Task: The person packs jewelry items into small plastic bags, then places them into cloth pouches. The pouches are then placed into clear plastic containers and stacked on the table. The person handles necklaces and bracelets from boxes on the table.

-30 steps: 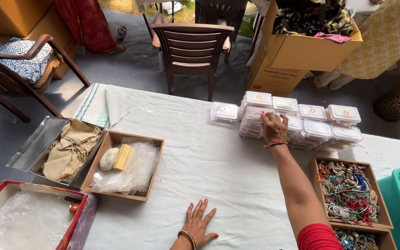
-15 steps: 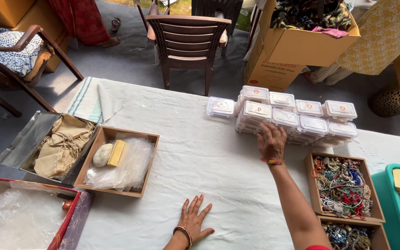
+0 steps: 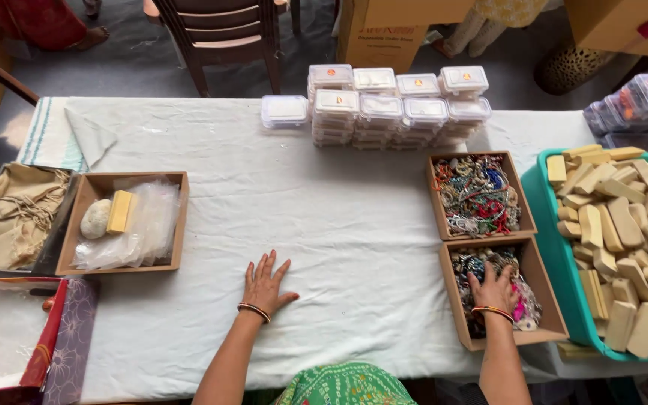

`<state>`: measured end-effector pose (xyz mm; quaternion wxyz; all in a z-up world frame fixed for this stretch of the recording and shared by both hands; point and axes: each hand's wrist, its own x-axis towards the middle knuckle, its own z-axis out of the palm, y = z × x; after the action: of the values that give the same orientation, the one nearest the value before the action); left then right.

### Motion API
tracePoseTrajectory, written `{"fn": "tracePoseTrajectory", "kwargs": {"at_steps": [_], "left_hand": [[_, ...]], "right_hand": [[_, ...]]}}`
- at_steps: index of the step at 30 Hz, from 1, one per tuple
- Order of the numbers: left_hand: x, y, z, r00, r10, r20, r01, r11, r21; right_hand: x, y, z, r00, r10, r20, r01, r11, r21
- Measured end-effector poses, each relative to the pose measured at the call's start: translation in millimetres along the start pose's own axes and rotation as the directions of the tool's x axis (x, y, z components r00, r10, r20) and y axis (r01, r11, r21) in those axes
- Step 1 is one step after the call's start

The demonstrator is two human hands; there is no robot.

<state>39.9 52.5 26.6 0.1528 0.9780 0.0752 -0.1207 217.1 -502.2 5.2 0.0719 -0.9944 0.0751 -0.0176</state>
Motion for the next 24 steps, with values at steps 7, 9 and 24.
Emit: {"fn": "tracePoseTrajectory", "kwargs": {"at_steps": [7, 9, 24], "left_hand": [[4.5, 39.8, -21.7, 0.983, -0.136, 0.120, 0.122, 0.986, 0.117], [14.0, 54.4, -22.5, 0.980, -0.100, 0.169, 0.076, 0.987, 0.142], [-19.1, 236.5, -116.9, 0.689, 0.533, -0.491, -0.691, 0.689, -0.220]], "right_hand": [[-11.8, 20.3, -71.0, 0.991, -0.135, 0.019, 0.131, 0.980, 0.151], [-16.3, 0.8, -115.6, 0.982, -0.162, -0.098, 0.189, 0.887, 0.421], [-18.0, -114.9, -243.9, 0.780, -0.606, 0.157, 0.068, 0.331, 0.941]]}}
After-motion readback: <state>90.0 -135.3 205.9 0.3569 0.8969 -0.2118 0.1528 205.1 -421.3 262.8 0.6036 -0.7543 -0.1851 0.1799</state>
